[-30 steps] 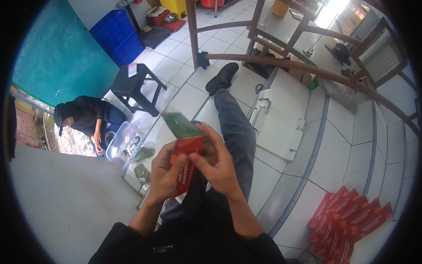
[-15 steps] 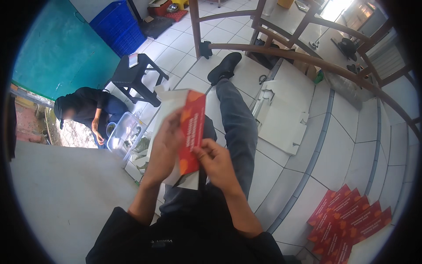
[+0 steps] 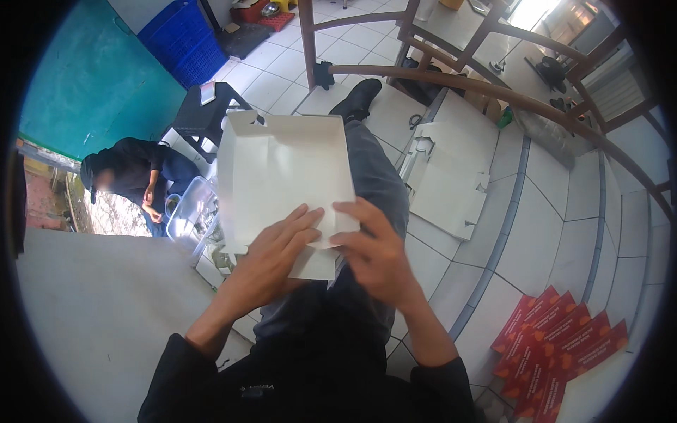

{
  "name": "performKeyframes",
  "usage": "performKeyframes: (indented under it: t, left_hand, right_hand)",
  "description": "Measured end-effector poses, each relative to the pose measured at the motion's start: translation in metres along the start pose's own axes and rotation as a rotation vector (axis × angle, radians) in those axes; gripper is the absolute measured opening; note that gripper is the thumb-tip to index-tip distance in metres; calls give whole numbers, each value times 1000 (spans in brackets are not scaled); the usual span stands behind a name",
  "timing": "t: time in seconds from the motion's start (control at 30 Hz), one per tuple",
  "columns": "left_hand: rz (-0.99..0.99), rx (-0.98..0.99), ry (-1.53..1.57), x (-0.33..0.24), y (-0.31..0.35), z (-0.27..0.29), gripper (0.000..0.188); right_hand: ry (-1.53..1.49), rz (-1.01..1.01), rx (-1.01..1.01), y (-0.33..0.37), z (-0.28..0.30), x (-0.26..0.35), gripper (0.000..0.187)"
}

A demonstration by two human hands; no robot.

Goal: The person assembles multiple cardboard takeout boxes by folding the pre-cut flaps and stacking the finished boxes on a set of stairs.

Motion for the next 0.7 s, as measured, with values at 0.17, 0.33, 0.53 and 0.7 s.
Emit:
performKeyframes:
  t: [0.17,0.33,0.53,0.7]
  left_hand:
    - [59,-109,164,19,0,16,39]
    - [433,-169,654,24,-15,29,17]
    - [264,-79,532,13,-21,27,17]
    - [276,-4,552,15,-28,32,17]
  right_hand:
    - [-572,-73,-16,9,4,-45,43]
    - [-220,-7,35,3,8,2,28]
    - [15,-56,-109,-4,-7,12,19]
    - [-81,-56,-429,2,-3,13,16]
Point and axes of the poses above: each hand's wrist, its own y-axis away from the middle knuckle, its own z-axis out of the back of the hand, x = y × z, the point moved 3 cm from there along -y, towards the middle knuckle, and after that the axes turned 10 degrees about -z, right-handed, at the moved point
